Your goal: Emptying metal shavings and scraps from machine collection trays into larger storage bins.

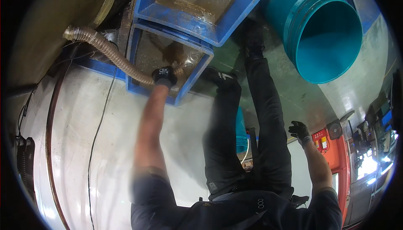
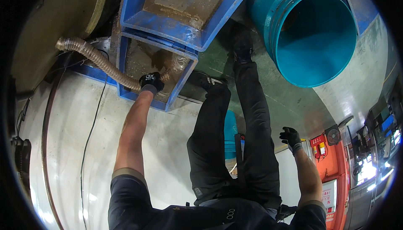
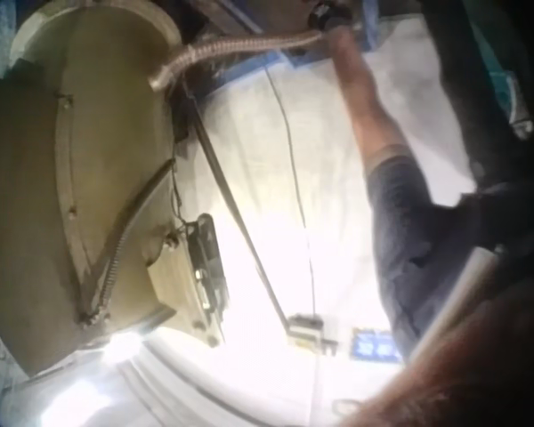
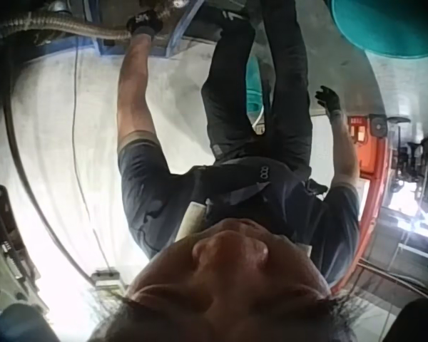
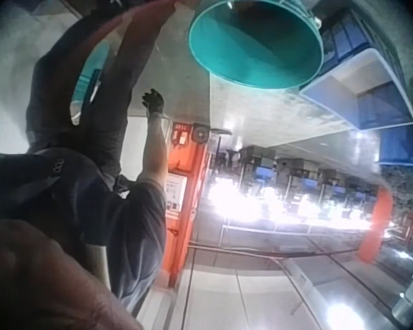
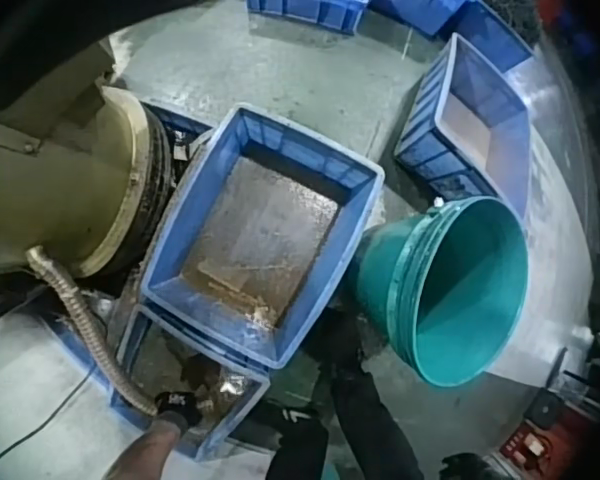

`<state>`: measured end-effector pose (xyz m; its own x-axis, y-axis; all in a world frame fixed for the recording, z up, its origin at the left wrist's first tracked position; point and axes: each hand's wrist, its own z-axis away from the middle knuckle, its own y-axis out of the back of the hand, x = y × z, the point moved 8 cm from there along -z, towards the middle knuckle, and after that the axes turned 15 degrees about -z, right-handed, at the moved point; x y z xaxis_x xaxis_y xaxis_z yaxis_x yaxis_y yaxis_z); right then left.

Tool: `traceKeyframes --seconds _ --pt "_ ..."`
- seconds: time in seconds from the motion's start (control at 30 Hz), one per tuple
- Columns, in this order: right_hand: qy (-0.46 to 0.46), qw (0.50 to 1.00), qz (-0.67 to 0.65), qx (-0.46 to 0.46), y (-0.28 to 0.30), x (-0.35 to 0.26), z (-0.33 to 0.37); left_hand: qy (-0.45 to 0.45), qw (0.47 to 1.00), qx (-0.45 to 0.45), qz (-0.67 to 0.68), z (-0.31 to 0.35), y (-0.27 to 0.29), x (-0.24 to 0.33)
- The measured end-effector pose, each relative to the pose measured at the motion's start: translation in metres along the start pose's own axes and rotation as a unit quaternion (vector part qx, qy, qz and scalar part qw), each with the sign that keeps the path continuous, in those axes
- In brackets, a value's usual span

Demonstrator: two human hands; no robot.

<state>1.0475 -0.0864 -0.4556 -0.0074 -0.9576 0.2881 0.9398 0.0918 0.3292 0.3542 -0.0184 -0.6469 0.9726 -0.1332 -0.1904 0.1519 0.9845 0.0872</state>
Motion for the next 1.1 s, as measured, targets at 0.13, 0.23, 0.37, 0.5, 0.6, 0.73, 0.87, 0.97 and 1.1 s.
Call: traceKeyframes --seconds 0.13,0.23,0.37,0.5,0.6,0.73,0.87,0.97,1.1 --pt "0.004 1.0 0.02 0.003 -0.004 -0.003 0.0 -0.005 1.0 -0.012 -0.014 -0.004 -0.008 -0.001" --pt "0.002 1.0 0.007 -0.002 -0.004 -0.003 -0.004 0.004 1.0 0.007 0.011 -0.007 -0.011 -0.004" --pt "0.006 1.0 0.009 0.005 -0.003 -0.005 -0.001 -0.002 0.999 -0.036 -0.017 -0.004 -0.006 0.002" --pt "0.001 0.999 -0.022 -0.029 -0.007 -0.003 -0.005 0.007 1.0 -0.016 0.006 -0.012 -0.019 -0.002" --pt "-0.004 0.999 -0.031 -0.026 -0.004 -0.001 -0.008 0.004 1.0 0.003 0.022 -0.014 -0.023 -0.003" --pt "-0.003 1.0 -0.027 -0.011 -0.007 -0.004 -0.004 0.0 1.0 -0.003 0.011 -0.008 -0.015 -0.001" --pt "-0.007 0.999 -0.04 -0.017 -0.003 0.001 -0.011 -0.001 1.0 0.01 0.019 -0.008 -0.017 -0.002" --pt "-0.004 1.0 -0.018 -0.001 -0.001 0.003 -0.012 -0.002 1.0 -0.003 0.004 -0.008 -0.02 -0.002" --pt "-0.006 1.0 -0.003 -0.013 -0.007 0.003 -0.011 0.005 1.0 0.007 0.007 -0.007 -0.02 -0.002"
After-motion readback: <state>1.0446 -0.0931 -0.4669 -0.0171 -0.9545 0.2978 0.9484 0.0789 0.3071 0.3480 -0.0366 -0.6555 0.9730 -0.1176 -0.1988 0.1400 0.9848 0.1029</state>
